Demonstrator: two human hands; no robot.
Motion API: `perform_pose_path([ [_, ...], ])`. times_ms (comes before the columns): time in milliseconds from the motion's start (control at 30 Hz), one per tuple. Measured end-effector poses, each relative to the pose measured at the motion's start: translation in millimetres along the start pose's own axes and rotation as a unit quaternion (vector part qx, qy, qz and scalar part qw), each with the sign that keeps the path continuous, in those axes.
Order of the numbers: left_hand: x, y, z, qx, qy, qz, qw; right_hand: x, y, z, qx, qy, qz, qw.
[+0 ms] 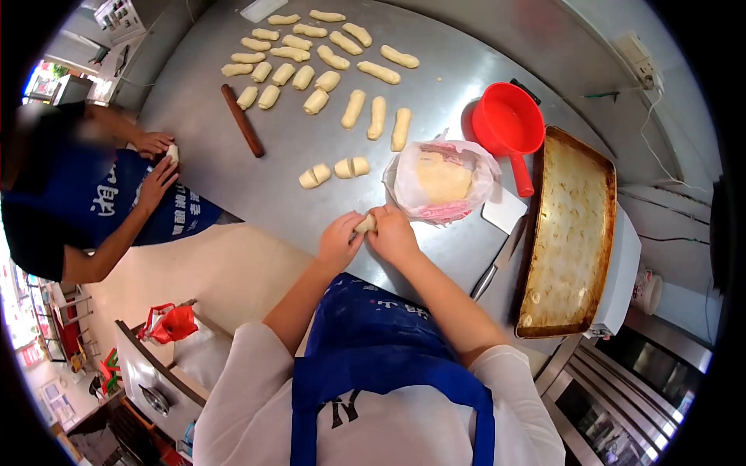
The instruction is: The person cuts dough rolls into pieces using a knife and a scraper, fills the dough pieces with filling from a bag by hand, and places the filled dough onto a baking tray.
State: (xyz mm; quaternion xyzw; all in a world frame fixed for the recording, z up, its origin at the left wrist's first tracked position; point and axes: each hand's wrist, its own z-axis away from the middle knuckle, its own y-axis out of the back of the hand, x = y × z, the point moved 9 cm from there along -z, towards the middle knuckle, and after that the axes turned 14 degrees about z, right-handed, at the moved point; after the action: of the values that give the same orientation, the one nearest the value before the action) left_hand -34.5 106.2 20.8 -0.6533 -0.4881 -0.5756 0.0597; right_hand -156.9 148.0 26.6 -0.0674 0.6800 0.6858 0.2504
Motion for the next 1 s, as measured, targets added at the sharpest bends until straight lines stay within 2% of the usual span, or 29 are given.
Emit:
perform_pose_path([
  [33,-1,3,4,0.011,0.046,0.052,0.998,-4,11,8,-0.009,-0.027,-0.030,0.999],
  [100,10,9,8,0.031,0.074,0.108,0.991,-8,32,26,-0.016,-0.059,-0.057,0.996],
  [167,29,20,5,0.055,0.103,0.158,0.981,-16,79,46,0.137,0.006,-0.072,0.988],
  [200,40,19,1,0.029,0.134,0.213,0.967,-7,78,52,0.104,-0.022,-0.126,0.986],
  [233,49,13,-2,0.002,0.165,0.267,0.949,-7,89,55,0.107,-0.022,-0.124,0.986],
  [267,56,3,-5,-0.007,0.182,0.371,0.911,3,92,60,0.070,-0.085,-0.250,0.962],
  [300,67,-2,-11,-0.013,0.179,0.372,0.911,11,89,65,0.033,-0.146,-0.370,0.917],
  [367,83,-33,-20,-0.039,0.254,0.590,0.765,23,105,70,0.080,-0.146,-0.385,0.908],
  [433,85,-50,-30,-0.058,0.246,0.599,0.759,43,110,77,0.073,-0.160,-0.380,0.908],
  [533,80,-78,-40,-0.079,0.291,0.589,0.750,66,127,87,0.102,-0.176,-0.384,0.901],
  [600,75,-85,-44,-0.016,0.329,0.562,0.758,80,130,89,0.105,-0.183,-0.375,0.903],
  [633,77,-93,-49,-0.017,0.331,0.564,0.757,93,129,91,0.142,-0.196,-0.396,0.886],
  [700,59,-100,-50,0.114,0.405,0.585,0.694,110,133,87,0.177,-0.207,-0.415,0.868],
  [733,57,-103,-57,0.116,0.405,0.585,0.693,123,148,85,0.245,-0.214,-0.378,0.867],
  [833,35,-104,-69,0.227,0.421,0.628,0.614,167,203,62,0.384,-0.188,-0.326,0.843],
  [900,29,-100,-78,0.213,0.437,0.614,0.622,199,241,24,0.336,-0.210,-0.260,0.880],
  [967,36,-100,-84,0.173,0.465,0.608,0.620,227,270,-24,0.294,-0.199,-0.016,0.935],
  [1000,38,-97,-87,0.178,0.467,0.608,0.618,246,269,-50,0.240,-0.186,0.059,0.951],
])
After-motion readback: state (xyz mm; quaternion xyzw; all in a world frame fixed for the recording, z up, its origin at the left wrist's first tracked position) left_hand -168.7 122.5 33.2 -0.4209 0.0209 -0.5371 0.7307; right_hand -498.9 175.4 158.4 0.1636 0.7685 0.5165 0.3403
